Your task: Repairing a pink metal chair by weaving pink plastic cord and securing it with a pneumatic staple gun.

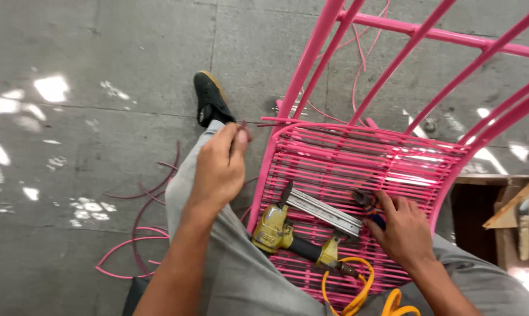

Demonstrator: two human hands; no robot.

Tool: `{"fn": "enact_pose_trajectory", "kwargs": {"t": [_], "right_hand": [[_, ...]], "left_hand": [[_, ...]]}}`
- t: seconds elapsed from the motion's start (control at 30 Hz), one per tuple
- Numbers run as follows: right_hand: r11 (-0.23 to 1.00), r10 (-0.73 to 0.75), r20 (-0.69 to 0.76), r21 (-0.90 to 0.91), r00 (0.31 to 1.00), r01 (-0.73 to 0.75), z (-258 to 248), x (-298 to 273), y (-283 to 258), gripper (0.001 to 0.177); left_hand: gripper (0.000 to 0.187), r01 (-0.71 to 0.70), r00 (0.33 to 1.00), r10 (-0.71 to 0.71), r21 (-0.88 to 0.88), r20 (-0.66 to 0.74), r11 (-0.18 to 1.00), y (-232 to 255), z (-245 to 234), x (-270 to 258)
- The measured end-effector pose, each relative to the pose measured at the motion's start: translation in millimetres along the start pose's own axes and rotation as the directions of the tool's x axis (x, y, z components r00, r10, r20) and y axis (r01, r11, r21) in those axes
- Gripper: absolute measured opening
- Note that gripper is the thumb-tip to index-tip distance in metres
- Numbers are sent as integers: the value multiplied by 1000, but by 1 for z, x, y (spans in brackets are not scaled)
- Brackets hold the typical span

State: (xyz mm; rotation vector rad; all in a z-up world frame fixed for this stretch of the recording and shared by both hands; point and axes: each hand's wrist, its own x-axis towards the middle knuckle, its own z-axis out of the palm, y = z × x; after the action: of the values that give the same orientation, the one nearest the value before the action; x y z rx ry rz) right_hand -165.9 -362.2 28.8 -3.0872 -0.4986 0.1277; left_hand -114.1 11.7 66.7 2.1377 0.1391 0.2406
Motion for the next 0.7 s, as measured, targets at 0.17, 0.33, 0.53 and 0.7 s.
{"fn": "enact_pose_trajectory", "kwargs": {"t": [0.17, 0.33, 0.53, 0.7], "right_hand": [[996, 46, -185, 78, 982, -32, -49, 17, -44, 41], [451, 61, -11, 893, 998, -18, -72, 44, -107, 37], [-164, 95, 158, 976, 983, -141, -13, 82, -119, 21], [-438, 170, 329, 870, 929, -228, 37, 125, -121, 17]], "left_hand": [[17, -46, 979, 65, -101, 193, 994, 48, -30, -17], [14, -368, 827, 345, -38, 444, 929, 55, -2, -27], [15, -352, 749, 131, 223, 650, 909, 73, -3, 11], [23, -377, 902, 256, 348, 347, 858, 61, 7, 46]]}}
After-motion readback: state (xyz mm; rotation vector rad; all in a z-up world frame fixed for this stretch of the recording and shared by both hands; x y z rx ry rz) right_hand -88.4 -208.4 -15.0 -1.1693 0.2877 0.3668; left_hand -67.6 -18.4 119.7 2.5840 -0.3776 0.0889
